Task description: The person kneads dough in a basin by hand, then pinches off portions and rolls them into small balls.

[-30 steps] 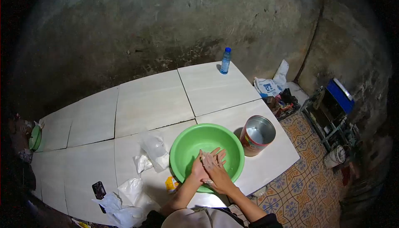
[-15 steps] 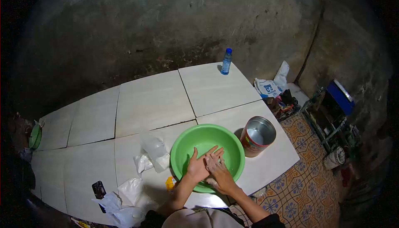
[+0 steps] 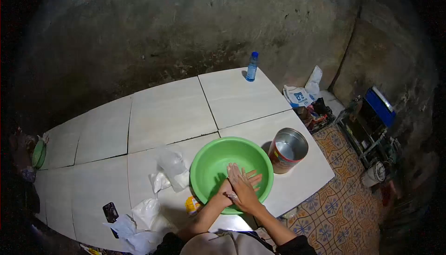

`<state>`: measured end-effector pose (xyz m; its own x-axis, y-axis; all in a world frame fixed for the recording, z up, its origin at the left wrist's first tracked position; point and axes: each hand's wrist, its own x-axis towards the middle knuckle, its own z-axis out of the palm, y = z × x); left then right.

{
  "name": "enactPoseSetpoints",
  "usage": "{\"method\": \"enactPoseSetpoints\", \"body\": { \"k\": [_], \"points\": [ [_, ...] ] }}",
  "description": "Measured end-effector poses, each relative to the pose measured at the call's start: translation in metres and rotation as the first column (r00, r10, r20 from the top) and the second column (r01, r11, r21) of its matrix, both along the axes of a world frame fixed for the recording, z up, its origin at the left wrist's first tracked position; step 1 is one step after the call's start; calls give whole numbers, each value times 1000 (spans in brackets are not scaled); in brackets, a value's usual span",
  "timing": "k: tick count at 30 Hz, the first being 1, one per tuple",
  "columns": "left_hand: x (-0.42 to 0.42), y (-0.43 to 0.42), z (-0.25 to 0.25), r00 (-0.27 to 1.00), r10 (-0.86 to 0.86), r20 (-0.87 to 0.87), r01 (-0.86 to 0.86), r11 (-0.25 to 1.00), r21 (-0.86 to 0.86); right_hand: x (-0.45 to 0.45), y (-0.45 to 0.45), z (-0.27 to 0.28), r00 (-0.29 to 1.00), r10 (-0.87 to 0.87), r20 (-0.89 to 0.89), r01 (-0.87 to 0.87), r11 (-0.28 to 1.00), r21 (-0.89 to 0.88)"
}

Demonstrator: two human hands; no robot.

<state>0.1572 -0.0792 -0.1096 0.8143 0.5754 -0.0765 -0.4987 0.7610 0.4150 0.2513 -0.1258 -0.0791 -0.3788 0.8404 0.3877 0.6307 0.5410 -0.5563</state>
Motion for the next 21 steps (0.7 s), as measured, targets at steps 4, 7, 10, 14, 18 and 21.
{"method": "enactPoseSetpoints", "body": {
  "k": [4,7,10,14,18,21],
  "points": [
    [0,5,-13,996,45,71,-49,997,54,-8,-2,1,995,63,78,-67,996,51],
    [-22,10,-4,991,80,107,-83,996,22,3,-6,-7,966,24,259,-31,999,22],
    [-27,7,-4,992,94,80,-83,988,-130,17,5,-6,934,-187,304,185,982,34],
    [-21,20,-53,913,-8,408,91,978,-186,30,26,-4,949,-309,66,305,950,61],
    [-32,25,-21,985,162,-54,-170,947,-274,45,30,-6,915,-320,-244,347,935,76],
    [-39,37,-32,923,270,-273,-361,854,-376,50,28,-18,901,-350,-257,362,932,2]
  ]
}}
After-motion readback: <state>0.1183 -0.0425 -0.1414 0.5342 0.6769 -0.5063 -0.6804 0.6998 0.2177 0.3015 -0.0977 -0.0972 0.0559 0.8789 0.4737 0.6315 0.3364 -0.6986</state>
